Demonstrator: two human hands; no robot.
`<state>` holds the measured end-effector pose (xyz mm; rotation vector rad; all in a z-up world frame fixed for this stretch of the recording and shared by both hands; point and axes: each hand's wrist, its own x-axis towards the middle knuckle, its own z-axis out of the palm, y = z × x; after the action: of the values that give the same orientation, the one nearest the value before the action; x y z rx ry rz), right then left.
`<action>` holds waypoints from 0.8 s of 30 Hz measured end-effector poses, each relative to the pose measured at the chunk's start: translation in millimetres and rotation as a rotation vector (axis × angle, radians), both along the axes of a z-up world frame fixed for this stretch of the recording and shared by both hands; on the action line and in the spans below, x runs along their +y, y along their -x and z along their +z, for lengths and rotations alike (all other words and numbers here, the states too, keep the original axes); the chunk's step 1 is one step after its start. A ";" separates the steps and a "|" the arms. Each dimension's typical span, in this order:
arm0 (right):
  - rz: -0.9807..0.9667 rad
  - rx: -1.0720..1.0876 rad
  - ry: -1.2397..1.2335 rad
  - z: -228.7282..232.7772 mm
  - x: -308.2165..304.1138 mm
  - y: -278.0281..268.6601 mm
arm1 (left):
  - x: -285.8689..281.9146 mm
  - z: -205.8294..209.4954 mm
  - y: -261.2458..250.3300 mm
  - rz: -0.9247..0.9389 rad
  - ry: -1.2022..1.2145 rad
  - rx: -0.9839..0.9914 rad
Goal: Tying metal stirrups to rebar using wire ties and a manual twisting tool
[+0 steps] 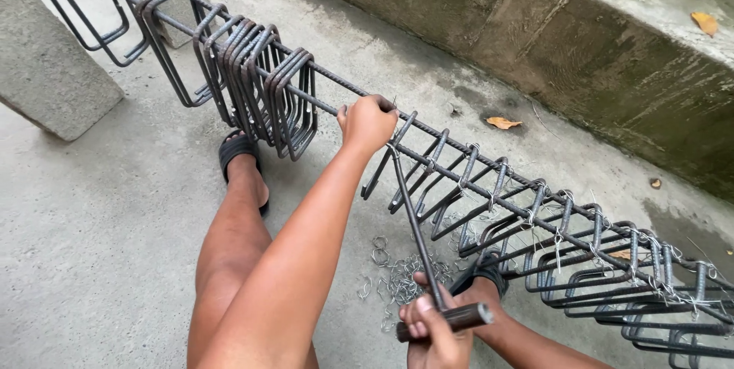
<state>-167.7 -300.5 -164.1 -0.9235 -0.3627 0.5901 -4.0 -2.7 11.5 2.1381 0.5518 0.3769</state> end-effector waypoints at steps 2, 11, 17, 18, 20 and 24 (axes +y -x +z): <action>0.456 -0.015 -0.240 5.2 7.6 -6.3 | 2.8 -3.9 0.9 -0.006 -0.015 -0.014; -0.461 0.436 -0.107 155.3 19.1 31.5 | 8.4 -12.2 7.9 -0.018 -0.049 -0.102; -0.414 0.469 -0.187 168.9 10.1 17.0 | 10.4 -17.0 16.4 0.002 -0.065 -0.217; -0.423 0.499 -0.210 172.8 9.8 13.8 | 9.9 -14.6 18.6 0.005 -0.030 -0.238; -0.433 0.540 -0.228 177.2 5.6 13.6 | 6.3 -16.8 29.3 0.008 0.008 -0.247; -0.401 0.645 -0.311 185.2 9.2 4.0 | 3.0 -17.1 37.3 0.020 0.061 -0.357</action>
<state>-171.7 -291.3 21.1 -0.4477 0.3024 0.4141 -41.4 0.3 -5.5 1.9479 0.3732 0.7255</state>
